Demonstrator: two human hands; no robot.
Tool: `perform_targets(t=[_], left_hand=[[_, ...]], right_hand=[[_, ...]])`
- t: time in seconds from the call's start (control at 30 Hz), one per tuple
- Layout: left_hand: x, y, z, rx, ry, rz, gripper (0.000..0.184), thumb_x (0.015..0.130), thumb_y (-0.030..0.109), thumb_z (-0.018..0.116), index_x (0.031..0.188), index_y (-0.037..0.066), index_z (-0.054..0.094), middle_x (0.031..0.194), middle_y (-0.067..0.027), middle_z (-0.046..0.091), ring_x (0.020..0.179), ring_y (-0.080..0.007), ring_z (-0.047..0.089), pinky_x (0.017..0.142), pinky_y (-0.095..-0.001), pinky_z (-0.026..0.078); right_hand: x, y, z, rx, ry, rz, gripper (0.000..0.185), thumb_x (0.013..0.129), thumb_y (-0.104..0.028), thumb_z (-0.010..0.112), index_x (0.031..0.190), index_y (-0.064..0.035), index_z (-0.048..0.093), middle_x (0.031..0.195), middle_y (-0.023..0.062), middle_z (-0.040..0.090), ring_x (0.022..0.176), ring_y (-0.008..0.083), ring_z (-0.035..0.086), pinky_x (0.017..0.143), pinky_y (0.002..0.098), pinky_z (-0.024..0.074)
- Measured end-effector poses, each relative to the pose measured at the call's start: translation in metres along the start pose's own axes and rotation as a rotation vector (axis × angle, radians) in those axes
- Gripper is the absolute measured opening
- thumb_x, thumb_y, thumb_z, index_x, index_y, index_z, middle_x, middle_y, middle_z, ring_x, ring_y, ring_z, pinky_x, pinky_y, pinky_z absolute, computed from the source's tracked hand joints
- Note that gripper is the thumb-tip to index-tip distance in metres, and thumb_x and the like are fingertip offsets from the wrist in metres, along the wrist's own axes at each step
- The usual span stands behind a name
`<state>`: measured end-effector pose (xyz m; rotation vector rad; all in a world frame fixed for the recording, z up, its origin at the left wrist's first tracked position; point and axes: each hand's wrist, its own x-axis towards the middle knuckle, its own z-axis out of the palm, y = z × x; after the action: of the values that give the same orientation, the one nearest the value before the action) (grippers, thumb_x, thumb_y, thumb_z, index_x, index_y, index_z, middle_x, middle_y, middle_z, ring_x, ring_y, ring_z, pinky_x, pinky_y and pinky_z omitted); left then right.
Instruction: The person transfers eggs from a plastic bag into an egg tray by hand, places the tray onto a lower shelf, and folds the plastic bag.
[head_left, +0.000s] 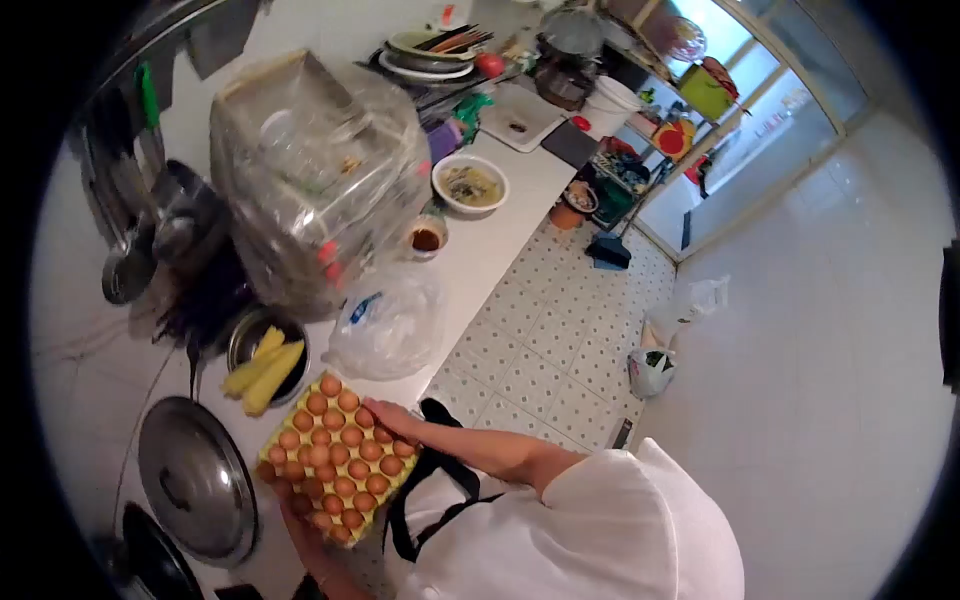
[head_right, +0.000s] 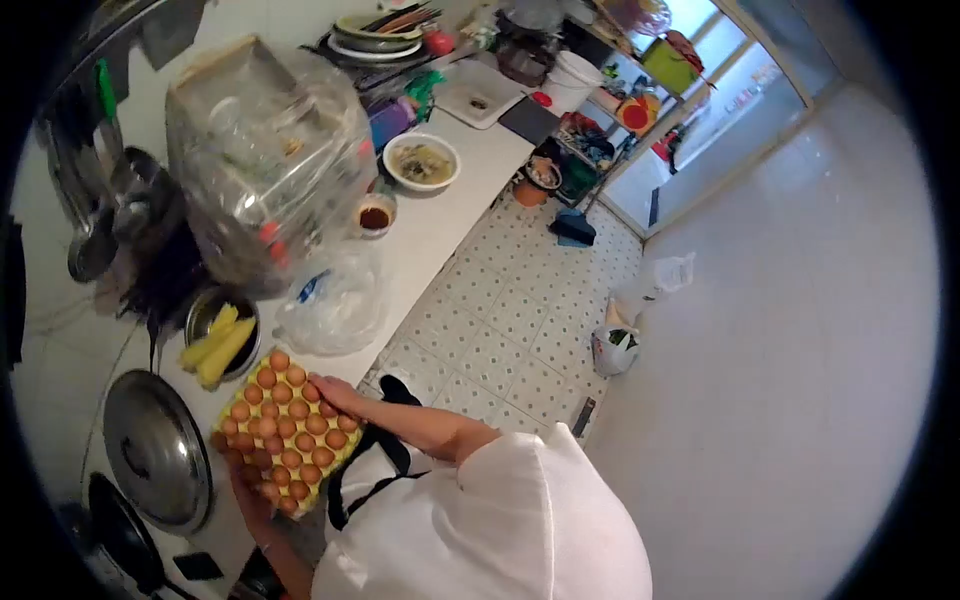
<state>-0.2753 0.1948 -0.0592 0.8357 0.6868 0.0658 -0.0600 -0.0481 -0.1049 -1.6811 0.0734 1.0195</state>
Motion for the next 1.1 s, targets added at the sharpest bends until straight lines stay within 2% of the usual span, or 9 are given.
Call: perform_targets(t=[0.03, 0.43, 0.5, 0.6, 0.73, 0.8, 0.83, 0.93, 1.1], left_hand=[[0.0, 0.004, -0.001, 0.004, 0.012, -0.029, 0.063, 0.09, 0.048, 0.046, 0.136, 0.004, 0.038, 0.133, -0.0097, 0.044, 0.12, -0.0214, 0.045, 0.101, -0.0366, 0.036], [-0.01, 0.02, 0.07, 0.012, 0.127, -0.178, 0.06, 0.09, 0.042, 0.05, 0.135, 0.003, 0.038, 0.131, -0.0097, 0.046, 0.119, -0.0224, 0.047, 0.101, -0.0377, 0.037], [-0.009, 0.02, 0.074, 0.029, 0.13, -0.18, 0.061, 0.09, 0.042, 0.05, 0.135, 0.003, 0.038, 0.131, -0.0098, 0.046, 0.119, -0.0224, 0.047, 0.1, -0.0377, 0.037], [-0.01, 0.02, 0.079, 0.039, 0.133, -0.177, 0.061, 0.09, 0.042, 0.051, 0.135, 0.003, 0.038, 0.131, -0.0099, 0.046, 0.119, -0.0226, 0.047, 0.1, -0.0378, 0.037], [-0.011, 0.019, 0.083, 0.045, 0.14, -0.181, 0.061, 0.089, 0.042, 0.051, 0.135, 0.003, 0.039, 0.131, -0.0101, 0.046, 0.118, -0.0227, 0.047, 0.1, -0.0378, 0.038], [-0.013, 0.019, 0.086, 0.052, 0.141, -0.182, 0.062, 0.089, 0.042, 0.052, 0.135, 0.003, 0.039, 0.131, -0.0102, 0.046, 0.118, -0.0228, 0.047, 0.1, -0.0379, 0.038], [-0.014, 0.018, 0.084, 0.051, 0.14, -0.184, 0.062, 0.089, 0.042, 0.052, 0.135, 0.003, 0.039, 0.131, -0.0103, 0.046, 0.118, -0.0228, 0.047, 0.1, -0.0379, 0.038], [-0.013, 0.018, 0.086, 0.057, 0.142, -0.183, 0.062, 0.089, 0.041, 0.053, 0.135, 0.002, 0.039, 0.131, -0.0104, 0.046, 0.118, -0.023, 0.047, 0.099, -0.0379, 0.038], [-0.015, 0.02, 0.086, 0.068, 0.147, -0.182, 0.063, 0.088, 0.041, 0.054, 0.135, 0.002, 0.039, 0.131, -0.0107, 0.047, 0.118, -0.0232, 0.048, 0.099, -0.038, 0.038]], right_hand=[[-0.027, -0.028, -0.001, 0.135, -0.074, 0.052, 0.073, 0.088, -0.063, 0.037, 0.123, -0.0007, 0.053, 0.12, 0.0149, 0.056, 0.104, 0.0237, 0.053, 0.093, 0.0358, 0.0398], [-0.003, -0.022, 0.008, 0.055, -0.166, -0.031, 0.081, 0.087, -0.067, 0.032, 0.133, -0.0011, 0.041, 0.13, 0.0156, 0.047, 0.115, 0.0247, 0.046, 0.099, 0.036, 0.0347], [-0.007, -0.026, 0.005, 0.009, -0.109, -0.067, 0.073, 0.086, -0.065, 0.035, 0.12, -0.0022, 0.05, 0.114, 0.0112, 0.053, 0.099, 0.0192, 0.05, 0.086, 0.0328, 0.0407], [-0.015, -0.036, 0.0, -0.054, -0.198, -0.023, 0.059, 0.084, -0.067, 0.04, 0.097, -0.0103, 0.049, 0.086, -0.001, 0.042, 0.071, 0.0081, 0.034, 0.061, 0.0223, 0.0333], [-0.036, -0.048, 0.002, 0.037, -0.167, -0.103, 0.064, 0.083, -0.069, 0.04, 0.103, -0.0086, 0.047, 0.088, -0.0009, 0.044, 0.073, 0.0086, 0.037, 0.063, 0.023, 0.0349], [-0.042, -0.055, -0.002, 0.044, -0.277, -0.055, 0.088, 0.083, -0.067, 0.042, 0.136, 0.0013, 0.03, 0.134, 0.0139, 0.041, 0.118, 0.0204, 0.041, 0.101, 0.0324, 0.0333], [-0.041, -0.051, 0.0, 0.046, -0.276, -0.054, 0.088, 0.083, -0.067, 0.042, 0.136, 0.0013, 0.03, 0.134, 0.0139, 0.041, 0.118, 0.0204, 0.041, 0.101, 0.0324, 0.0333], [-0.032, -0.041, 0.012, 0.069, -0.181, -0.116, 0.064, 0.085, -0.067, 0.042, 0.106, -0.007, 0.045, 0.089, -0.0026, 0.044, 0.077, 0.0083, 0.037, 0.067, 0.0218, 0.0351], [-0.032, -0.037, 0.024, 0.156, -0.262, -0.305, 0.052, 0.089, -0.06, 0.042, 0.1, -0.009, 0.045, 0.085, -0.0041, 0.042, 0.072, 0.0062, 0.035, 0.06, 0.0193, 0.0324]])
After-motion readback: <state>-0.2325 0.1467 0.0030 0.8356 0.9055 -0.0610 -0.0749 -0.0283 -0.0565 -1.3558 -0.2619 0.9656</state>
